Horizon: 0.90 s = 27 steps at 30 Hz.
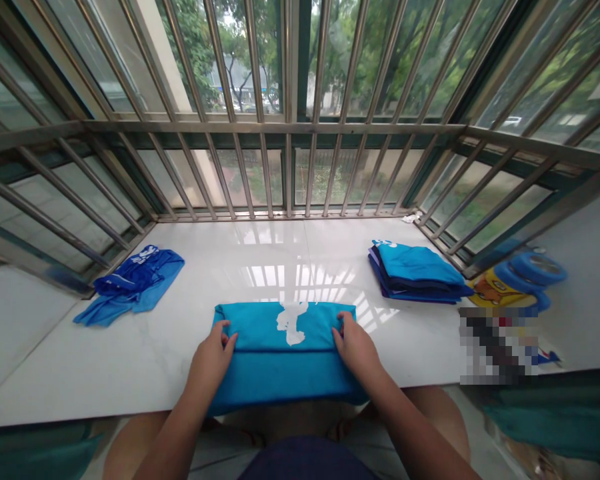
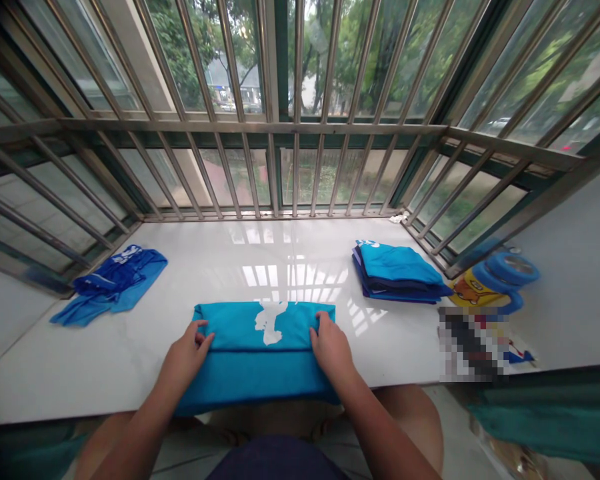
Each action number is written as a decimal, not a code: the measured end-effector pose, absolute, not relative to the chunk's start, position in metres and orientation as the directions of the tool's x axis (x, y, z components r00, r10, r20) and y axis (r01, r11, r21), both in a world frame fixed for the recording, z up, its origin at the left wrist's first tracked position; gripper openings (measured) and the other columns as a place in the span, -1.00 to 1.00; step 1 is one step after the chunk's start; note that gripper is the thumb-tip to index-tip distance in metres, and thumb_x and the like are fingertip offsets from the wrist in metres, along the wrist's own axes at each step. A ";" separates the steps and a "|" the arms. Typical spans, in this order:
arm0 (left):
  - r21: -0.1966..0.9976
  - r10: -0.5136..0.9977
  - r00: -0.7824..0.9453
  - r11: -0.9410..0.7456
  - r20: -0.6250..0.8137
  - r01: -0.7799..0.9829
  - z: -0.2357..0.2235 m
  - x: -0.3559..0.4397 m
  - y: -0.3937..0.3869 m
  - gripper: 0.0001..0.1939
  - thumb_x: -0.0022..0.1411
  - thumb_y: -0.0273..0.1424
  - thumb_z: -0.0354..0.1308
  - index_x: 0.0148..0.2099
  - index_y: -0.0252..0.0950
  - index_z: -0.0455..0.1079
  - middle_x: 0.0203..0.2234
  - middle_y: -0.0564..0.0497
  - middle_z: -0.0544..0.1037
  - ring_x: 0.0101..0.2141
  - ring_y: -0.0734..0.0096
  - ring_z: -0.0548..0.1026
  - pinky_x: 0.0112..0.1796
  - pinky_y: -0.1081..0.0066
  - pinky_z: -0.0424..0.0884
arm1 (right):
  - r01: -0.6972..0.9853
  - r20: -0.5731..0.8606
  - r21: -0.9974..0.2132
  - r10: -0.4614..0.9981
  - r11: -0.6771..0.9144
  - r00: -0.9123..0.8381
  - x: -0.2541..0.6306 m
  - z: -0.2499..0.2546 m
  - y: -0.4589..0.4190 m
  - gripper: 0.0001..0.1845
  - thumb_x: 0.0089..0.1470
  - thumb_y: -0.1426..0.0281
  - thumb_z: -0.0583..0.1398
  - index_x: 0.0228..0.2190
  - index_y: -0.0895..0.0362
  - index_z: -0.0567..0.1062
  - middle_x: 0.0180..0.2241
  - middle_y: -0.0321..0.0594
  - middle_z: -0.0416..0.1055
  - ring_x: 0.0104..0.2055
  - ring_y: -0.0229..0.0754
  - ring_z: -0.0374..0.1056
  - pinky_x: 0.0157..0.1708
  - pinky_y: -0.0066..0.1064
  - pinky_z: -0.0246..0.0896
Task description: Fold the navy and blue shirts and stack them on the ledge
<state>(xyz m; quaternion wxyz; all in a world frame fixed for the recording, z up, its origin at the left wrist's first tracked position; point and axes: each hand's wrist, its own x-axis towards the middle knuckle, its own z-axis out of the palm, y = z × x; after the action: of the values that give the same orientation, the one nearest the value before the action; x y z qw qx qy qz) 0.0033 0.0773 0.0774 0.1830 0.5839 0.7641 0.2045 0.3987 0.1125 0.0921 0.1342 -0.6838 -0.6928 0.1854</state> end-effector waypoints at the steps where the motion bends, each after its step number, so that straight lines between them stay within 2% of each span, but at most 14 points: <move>1: 0.558 0.969 -0.244 0.225 -0.041 0.799 0.076 0.003 0.075 -0.62 0.42 -0.10 0.04 0.16 -0.14 0.35 -0.40 0.08 0.59 -0.38 0.13 0.63 -0.29 0.27 0.43 | 0.897 -0.065 -0.441 0.997 -0.004 -0.027 0.397 0.093 0.113 -0.70 0.41 0.34 0.15 0.12 0.10 0.38 -0.18 -0.07 0.59 -0.21 0.03 0.55 -0.24 -0.28 0.27; 6: 0.612 0.968 -0.251 0.201 -0.004 0.765 0.077 0.003 0.060 -0.66 0.43 -0.09 0.05 0.12 -0.09 0.39 -0.37 0.08 0.61 -0.37 0.19 0.63 -0.30 0.28 0.44 | 0.906 -0.011 -0.423 0.999 -0.038 0.036 0.395 0.100 0.118 -0.76 0.46 0.36 0.08 0.08 0.08 0.40 -0.09 -0.04 0.59 -0.08 0.06 0.56 -0.14 -0.26 0.24; 11: 0.537 0.982 -0.186 0.147 0.020 0.831 0.070 0.008 0.052 -0.65 0.48 -0.17 -0.01 0.11 -0.19 0.47 -0.35 0.00 0.63 -0.32 0.16 0.62 -0.24 0.25 0.48 | 0.954 -0.136 -0.295 0.991 -0.046 0.005 0.395 0.105 0.114 -0.73 0.47 0.35 0.08 0.11 0.11 0.45 0.01 -0.01 0.56 0.04 0.07 0.51 -0.07 -0.24 0.24; 15: 0.446 0.974 -0.119 0.021 0.193 0.895 0.072 0.003 0.066 -0.64 0.51 -0.18 -0.01 0.08 -0.25 0.51 -0.17 -0.13 0.66 -0.12 0.05 0.64 0.00 0.12 0.54 | 0.979 0.017 -0.204 1.000 0.019 -0.016 0.393 0.111 0.116 -0.67 0.50 0.27 0.05 0.11 0.12 0.48 0.09 0.03 0.51 0.07 0.10 0.44 -0.01 -0.17 0.26; 18: 0.357 0.969 -0.006 -0.085 0.247 0.930 0.080 -0.007 0.093 -0.62 0.54 -0.26 -0.07 0.13 -0.27 0.52 0.03 -0.22 0.66 0.07 0.00 0.59 0.20 0.07 0.45 | 0.969 0.080 -0.197 0.988 0.148 -0.135 0.392 0.117 0.131 -0.66 0.50 0.25 0.05 0.11 0.10 0.50 0.13 0.03 0.49 0.16 0.10 0.39 0.09 -0.14 0.25; 21: 0.282 0.988 0.138 -0.152 0.068 0.947 0.093 -0.019 0.127 -0.59 0.47 -0.33 0.03 0.25 -0.33 0.48 0.22 -0.28 0.58 0.23 -0.04 0.49 0.30 0.05 0.34 | 0.950 -0.029 -0.199 0.967 0.242 -0.252 0.393 0.120 0.152 -0.58 0.43 0.25 0.17 0.23 0.08 0.45 0.27 0.06 0.43 0.32 0.14 0.29 0.27 -0.05 0.13; 23: 0.261 0.972 0.202 -0.166 -0.118 0.951 0.103 -0.027 0.150 -0.53 0.38 -0.34 0.17 0.28 -0.33 0.47 0.26 -0.29 0.56 0.25 -0.07 0.47 0.28 0.06 0.33 | 0.947 -0.127 -0.203 0.953 0.248 -0.277 0.396 0.121 0.168 -0.51 0.33 0.24 0.28 0.22 0.08 0.47 0.25 0.05 0.46 0.30 0.18 0.32 0.25 -0.03 0.14; 25: 0.266 0.938 0.235 -0.166 -0.254 0.950 0.112 -0.033 0.169 -0.54 0.26 -0.32 0.28 0.19 -0.29 0.54 0.11 -0.22 0.65 0.11 -0.04 0.57 0.12 0.14 0.43 | 0.942 -0.191 -0.218 0.936 0.254 -0.297 0.401 0.122 0.182 -0.53 0.24 0.23 0.35 0.13 0.07 0.55 0.11 0.00 0.57 0.16 0.16 0.44 0.11 -0.14 0.25; 27: 0.284 0.911 0.264 -0.175 -0.317 0.943 0.119 -0.036 0.185 -0.67 0.15 -0.31 0.37 -0.02 -0.23 0.62 -0.15 -0.09 0.72 -0.11 0.06 0.64 -0.11 0.26 0.46 | 0.925 -0.229 -0.243 0.910 0.291 -0.346 0.405 0.124 0.196 -0.61 0.16 0.25 0.41 0.01 0.06 0.63 -0.04 -0.10 0.64 0.01 0.09 0.51 -0.07 -0.28 0.28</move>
<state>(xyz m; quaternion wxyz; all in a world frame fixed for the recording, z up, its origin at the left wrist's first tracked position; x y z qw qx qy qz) -0.0359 0.1853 0.1188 0.2151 0.7654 0.6053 -0.0372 0.4051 0.1962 0.1243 -0.0232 -0.5714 -0.8031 0.1676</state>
